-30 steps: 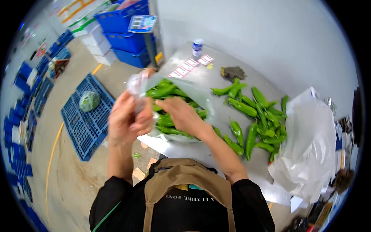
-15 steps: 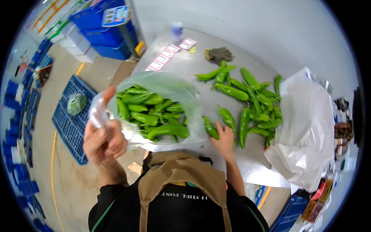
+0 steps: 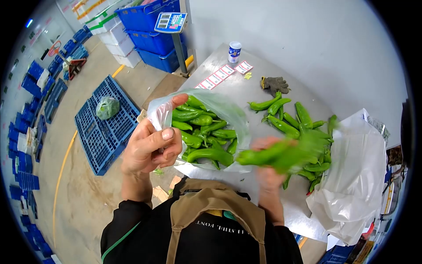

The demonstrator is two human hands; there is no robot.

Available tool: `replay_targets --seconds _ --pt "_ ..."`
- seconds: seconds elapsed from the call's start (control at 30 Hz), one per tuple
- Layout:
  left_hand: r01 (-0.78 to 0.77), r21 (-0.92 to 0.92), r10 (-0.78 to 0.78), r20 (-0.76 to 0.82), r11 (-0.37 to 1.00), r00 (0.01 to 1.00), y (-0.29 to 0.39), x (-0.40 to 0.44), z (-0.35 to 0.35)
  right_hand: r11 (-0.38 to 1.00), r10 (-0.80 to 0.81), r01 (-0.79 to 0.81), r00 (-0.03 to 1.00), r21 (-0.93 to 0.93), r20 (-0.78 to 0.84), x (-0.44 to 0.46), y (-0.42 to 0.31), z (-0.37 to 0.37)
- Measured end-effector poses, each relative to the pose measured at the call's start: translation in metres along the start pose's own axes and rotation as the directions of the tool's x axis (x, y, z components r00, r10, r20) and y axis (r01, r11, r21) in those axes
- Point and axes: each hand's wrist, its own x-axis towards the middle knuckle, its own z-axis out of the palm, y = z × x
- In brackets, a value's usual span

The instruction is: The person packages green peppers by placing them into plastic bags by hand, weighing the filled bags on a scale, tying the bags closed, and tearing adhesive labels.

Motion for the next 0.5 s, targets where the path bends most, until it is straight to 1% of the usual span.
replay_targets --seconds 0.03,0.07,0.1,0.13,0.17,0.2,0.27,0.3,0.33,0.37,0.4,0.43,0.47,0.5 --pt "-0.018 0.039 0.018 0.012 0.999 1.000 0.000 -0.001 0.000 0.994 0.051 -0.039 0.990 -0.098 0.132 -0.004 0.025 -0.006" --pt "-0.060 0.053 0.060 0.010 0.997 0.998 0.001 -0.003 0.000 0.922 0.213 -0.144 0.964 -0.359 0.160 -0.010 0.037 -0.002" --pt "-0.093 0.055 0.092 0.017 0.994 0.996 0.001 -0.005 0.000 0.774 0.242 -0.025 0.935 -0.632 0.260 -0.003 0.055 0.007" --pt "-0.115 0.052 0.113 0.034 0.992 0.993 0.000 -0.005 -0.001 0.594 0.254 0.194 0.876 -0.780 0.411 0.005 0.062 0.016" --pt "-0.128 0.072 0.128 0.009 0.989 0.992 0.000 -0.007 -0.002 0.514 0.278 0.303 0.827 -0.803 0.490 0.000 0.068 0.012" --pt "-0.138 0.092 0.140 -0.013 0.986 0.990 -0.001 -0.010 -0.004 0.472 0.270 0.381 0.796 -0.795 0.541 -0.008 0.071 0.004" --pt "-0.181 0.123 0.183 0.000 0.976 0.983 -0.004 -0.013 -0.012 0.589 0.116 0.397 0.821 -0.704 0.560 -0.010 0.052 -0.005" --pt "-0.176 0.120 0.180 -0.018 0.977 0.984 -0.004 -0.014 -0.016 0.571 0.036 0.345 0.896 -0.745 0.442 -0.010 0.039 -0.012" --pt "-0.177 0.119 0.183 -0.040 0.977 0.982 -0.005 -0.014 -0.019 0.426 0.013 0.272 0.952 -0.863 0.307 -0.010 0.029 -0.027" --pt "-0.190 0.117 0.197 -0.050 0.975 0.979 -0.008 -0.014 -0.021 0.275 -0.035 0.182 0.983 -0.944 0.179 -0.009 0.019 -0.048" --pt "-0.183 0.095 0.186 -0.023 0.979 0.982 -0.008 -0.013 -0.020 0.131 -0.105 0.074 0.993 -0.989 0.061 -0.007 0.009 -0.071" --pt "-0.175 0.074 0.176 -0.009 0.982 0.984 -0.008 -0.012 -0.019 -0.077 -0.138 -0.030 0.990 -0.997 -0.019 -0.006 0.004 -0.105" --pt "-0.170 0.056 0.170 0.002 0.984 0.985 -0.010 -0.010 -0.019 -0.273 -0.185 -0.137 0.979 -0.952 -0.088 -0.010 0.000 -0.145" --pt "-0.173 -0.004 0.173 0.090 0.985 0.981 -0.013 -0.007 -0.023 -0.356 -0.212 -0.297 0.949 -0.886 -0.233 -0.019 -0.004 -0.185"
